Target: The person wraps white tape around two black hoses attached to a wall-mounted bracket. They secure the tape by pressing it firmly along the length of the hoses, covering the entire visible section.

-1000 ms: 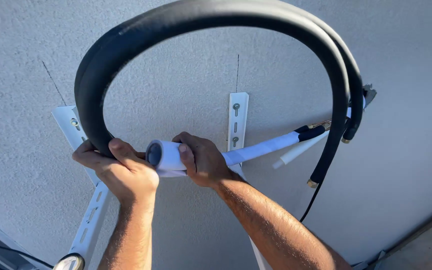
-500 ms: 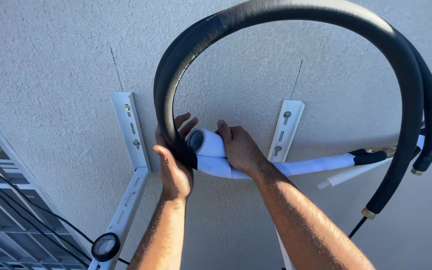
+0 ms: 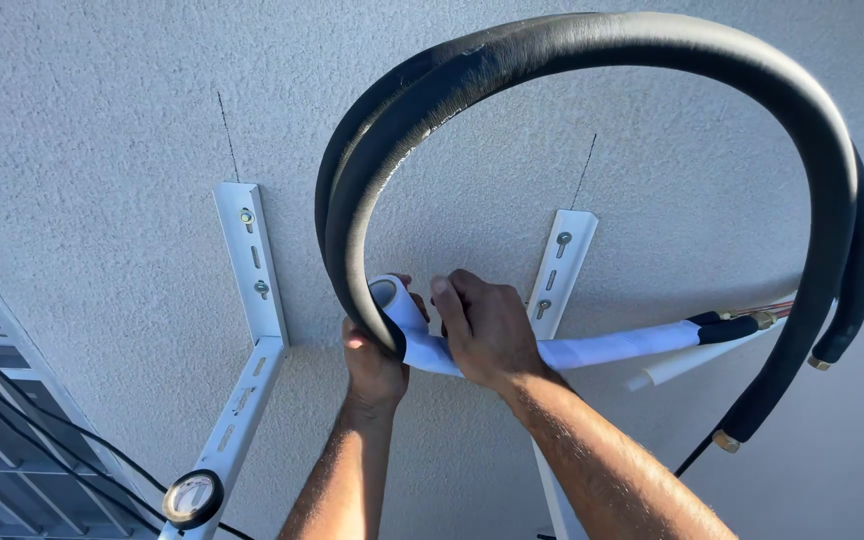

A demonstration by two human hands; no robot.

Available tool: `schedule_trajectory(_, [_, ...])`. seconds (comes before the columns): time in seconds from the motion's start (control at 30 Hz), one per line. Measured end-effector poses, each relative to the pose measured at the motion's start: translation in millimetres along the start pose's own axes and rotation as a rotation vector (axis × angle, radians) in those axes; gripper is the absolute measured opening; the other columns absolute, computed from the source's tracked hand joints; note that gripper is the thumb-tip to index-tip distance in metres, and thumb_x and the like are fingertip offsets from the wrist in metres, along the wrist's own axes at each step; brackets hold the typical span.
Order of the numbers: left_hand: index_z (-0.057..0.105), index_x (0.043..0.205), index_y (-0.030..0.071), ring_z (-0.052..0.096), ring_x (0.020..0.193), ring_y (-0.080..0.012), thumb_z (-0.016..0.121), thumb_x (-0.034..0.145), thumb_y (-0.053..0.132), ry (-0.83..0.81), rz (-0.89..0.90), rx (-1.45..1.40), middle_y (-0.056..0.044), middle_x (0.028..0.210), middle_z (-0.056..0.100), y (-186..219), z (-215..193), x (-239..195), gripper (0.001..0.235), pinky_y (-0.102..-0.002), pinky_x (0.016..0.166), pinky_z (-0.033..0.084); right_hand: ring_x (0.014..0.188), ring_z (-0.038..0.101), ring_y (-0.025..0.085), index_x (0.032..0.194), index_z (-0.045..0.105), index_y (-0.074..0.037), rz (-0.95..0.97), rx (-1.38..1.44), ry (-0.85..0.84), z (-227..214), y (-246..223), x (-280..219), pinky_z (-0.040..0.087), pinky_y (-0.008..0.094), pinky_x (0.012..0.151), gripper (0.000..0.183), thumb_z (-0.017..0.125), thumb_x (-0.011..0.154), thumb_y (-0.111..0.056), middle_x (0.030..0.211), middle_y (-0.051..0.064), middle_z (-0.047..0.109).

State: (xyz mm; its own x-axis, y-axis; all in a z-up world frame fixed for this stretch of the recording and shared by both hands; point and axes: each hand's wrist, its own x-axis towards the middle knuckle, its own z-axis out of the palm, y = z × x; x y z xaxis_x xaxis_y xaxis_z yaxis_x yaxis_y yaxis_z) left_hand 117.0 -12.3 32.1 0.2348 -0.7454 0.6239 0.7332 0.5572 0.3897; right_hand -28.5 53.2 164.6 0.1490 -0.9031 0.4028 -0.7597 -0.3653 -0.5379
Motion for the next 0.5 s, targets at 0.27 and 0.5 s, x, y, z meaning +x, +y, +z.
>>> schedule_trajectory(0.27, [0.059,0.122,0.004,0.071,0.098,-0.0208,0.099,0.048,0.051,-0.292,-0.252,0.171,-0.007,0.103,0.070,75.1,7.4,8.3,0.096,-0.039,0.085,0.061,0.074,0.079,0.030,0.144,0.035,-0.008,-0.359,-0.283,-0.273,7.0,34.4,-19.3,0.067,0.042,0.070,0.077,0.078,0.084,-0.027,0.083,0.017,0.076])
schedule_trajectory(0.5, [0.068,0.110,0.000,0.072,0.087,-0.0209,0.095,0.070,0.017,-0.084,-0.177,0.485,-0.012,0.095,0.074,110.2,36.1,-27.7,0.052,-0.036,0.081,0.062,0.071,0.079,0.029,0.129,0.043,-0.003,-0.381,-0.144,-0.086,10.1,38.9,2.7,0.067,0.039,0.062,0.062,0.080,0.083,-0.022,0.081,0.018,0.074])
